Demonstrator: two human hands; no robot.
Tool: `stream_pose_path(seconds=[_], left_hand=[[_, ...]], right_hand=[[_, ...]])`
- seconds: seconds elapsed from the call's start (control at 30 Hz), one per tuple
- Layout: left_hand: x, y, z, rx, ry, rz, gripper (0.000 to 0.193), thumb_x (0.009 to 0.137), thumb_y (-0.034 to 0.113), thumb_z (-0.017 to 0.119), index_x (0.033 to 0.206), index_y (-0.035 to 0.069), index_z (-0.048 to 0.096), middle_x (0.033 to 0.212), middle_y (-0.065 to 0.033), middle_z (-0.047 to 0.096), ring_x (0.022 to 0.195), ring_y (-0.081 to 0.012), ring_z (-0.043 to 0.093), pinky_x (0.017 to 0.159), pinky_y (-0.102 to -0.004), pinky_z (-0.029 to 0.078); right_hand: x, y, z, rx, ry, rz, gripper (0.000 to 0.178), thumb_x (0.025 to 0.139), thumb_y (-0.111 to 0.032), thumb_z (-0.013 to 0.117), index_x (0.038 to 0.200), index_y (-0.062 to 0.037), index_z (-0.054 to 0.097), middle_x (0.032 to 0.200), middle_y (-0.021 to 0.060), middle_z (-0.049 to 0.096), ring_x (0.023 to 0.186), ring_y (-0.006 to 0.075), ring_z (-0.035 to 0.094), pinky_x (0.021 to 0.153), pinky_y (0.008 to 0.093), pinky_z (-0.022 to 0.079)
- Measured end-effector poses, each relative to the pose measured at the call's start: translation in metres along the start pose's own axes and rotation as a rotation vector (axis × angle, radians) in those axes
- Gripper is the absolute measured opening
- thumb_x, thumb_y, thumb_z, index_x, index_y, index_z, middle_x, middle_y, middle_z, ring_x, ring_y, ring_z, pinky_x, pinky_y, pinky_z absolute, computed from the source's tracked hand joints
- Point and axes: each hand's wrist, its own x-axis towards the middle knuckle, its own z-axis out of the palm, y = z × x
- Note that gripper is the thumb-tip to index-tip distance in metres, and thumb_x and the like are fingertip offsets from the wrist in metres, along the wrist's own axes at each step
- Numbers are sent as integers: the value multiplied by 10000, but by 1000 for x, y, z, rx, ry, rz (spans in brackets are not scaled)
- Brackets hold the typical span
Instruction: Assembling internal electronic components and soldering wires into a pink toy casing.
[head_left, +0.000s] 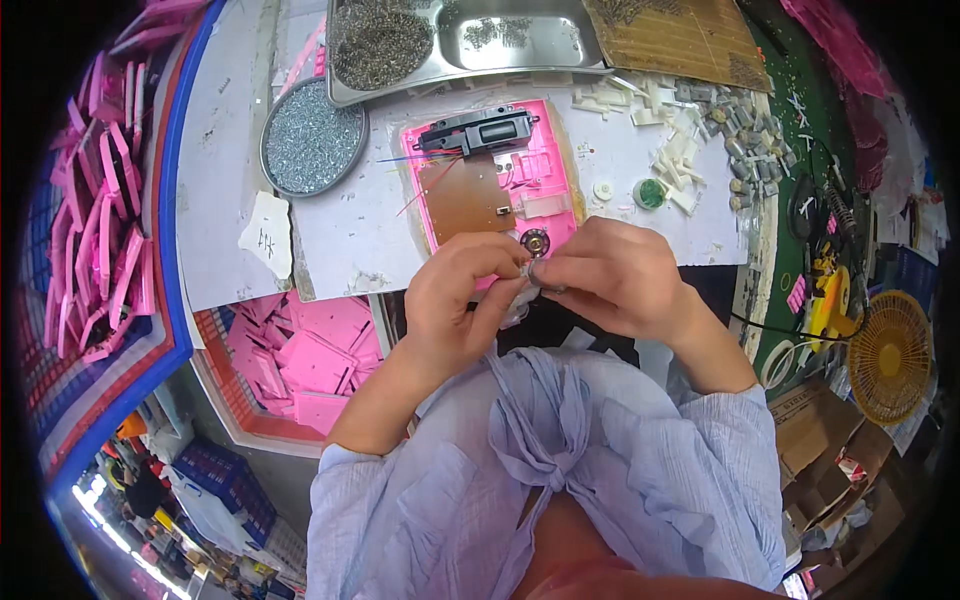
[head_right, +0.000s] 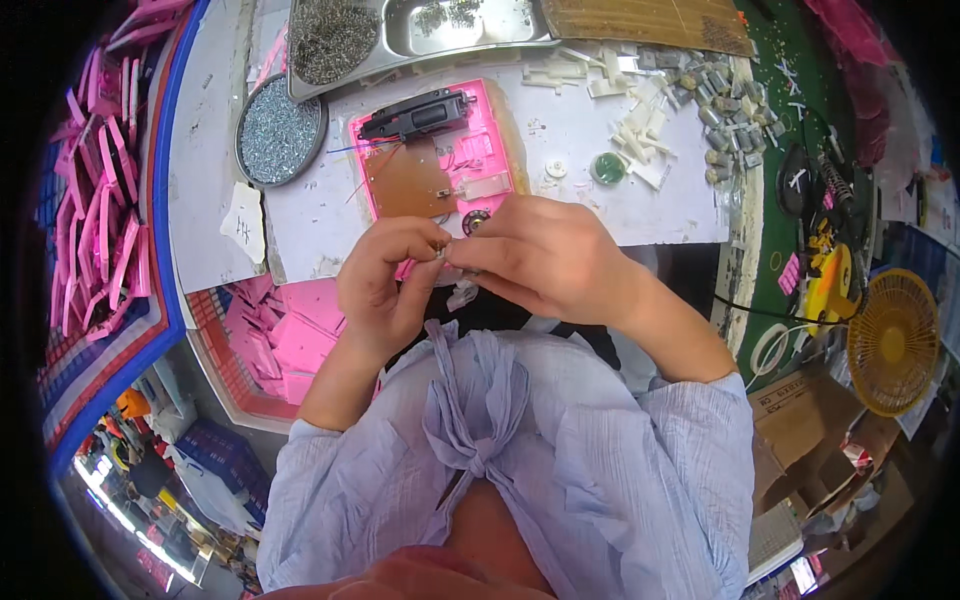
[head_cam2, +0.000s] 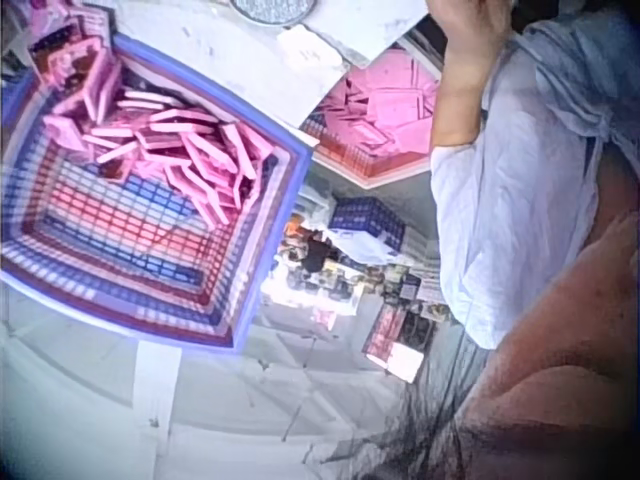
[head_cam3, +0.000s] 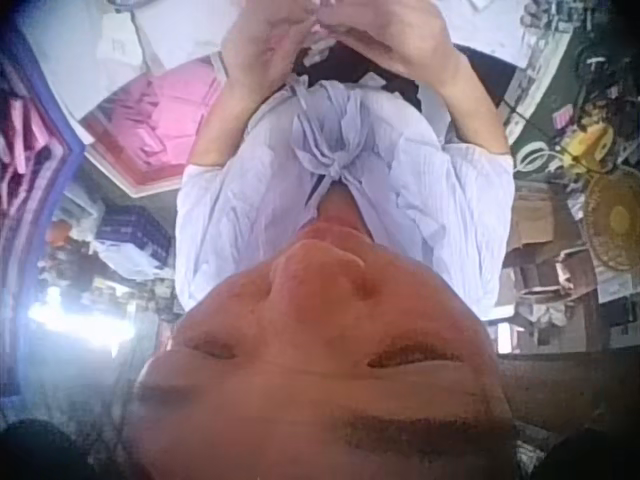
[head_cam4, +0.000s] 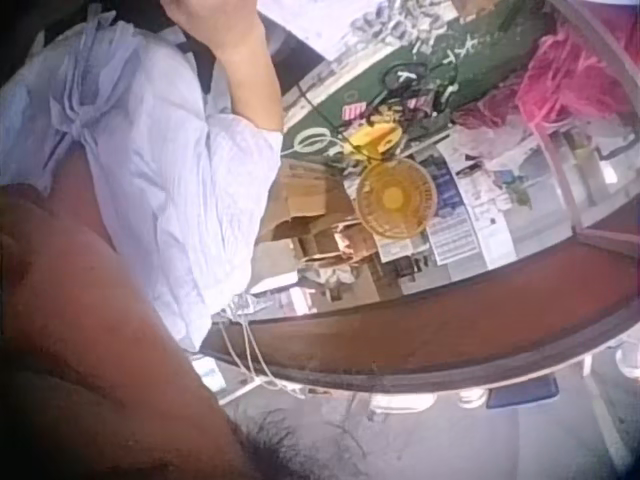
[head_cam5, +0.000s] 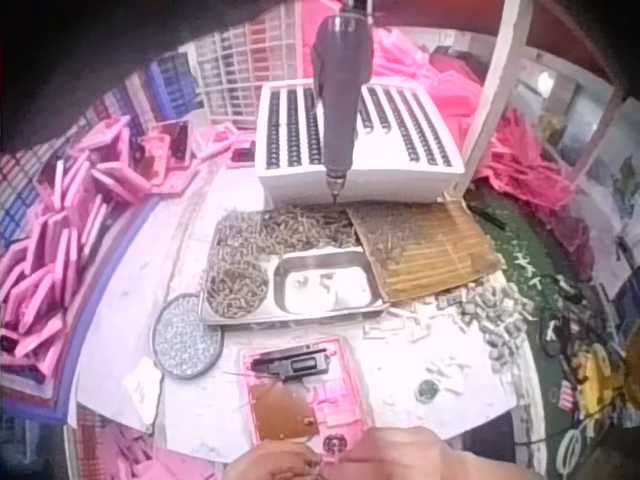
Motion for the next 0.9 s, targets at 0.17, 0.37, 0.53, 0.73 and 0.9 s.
stream_pose_path(seconds=[0.17,0.37,0.53,0.73,0.9], left_hand=[[5,4,0,158,-69,33,162,857,-59,696,963,10,593,1058,-171,651,933,-274,647,836,-347,515],[6,2,6,48,50,-28,187,796,-45,759,927,38,654,1157,-127,545,957,-212,568,859,-317,468],[5,-5,-1,55,18,-69,199,762,-63,773,906,37,679,1146,-120,532,961,-197,556,846,-294,455],[48,-6,-2,594,31,21,256,741,80,835,961,60,706,1015,-102,586,929,-244,578,826,-369,450],[78,3,19,878,-150,117,275,714,245,856,940,130,749,964,-40,598,937,-253,559,856,-427,358]], right_hand=[[-4,4,7,-4,44,-36,370,761,-46,812,1108,-58,683,934,80,681,765,259,668,645,358,560],[-13,9,11,61,91,-7,379,770,-39,801,1124,-61,668,908,77,666,781,268,667,656,360,559],[-20,16,8,57,84,24,409,767,-26,797,1150,-67,661,895,78,660,801,279,668,673,370,554],[-28,21,-7,53,137,102,397,756,12,795,1130,-31,668,935,102,697,780,288,669,669,365,542],[-37,25,-20,2,292,211,355,762,45,785,1096,-4,676,946,124,723,736,284,667,654,352,529]])
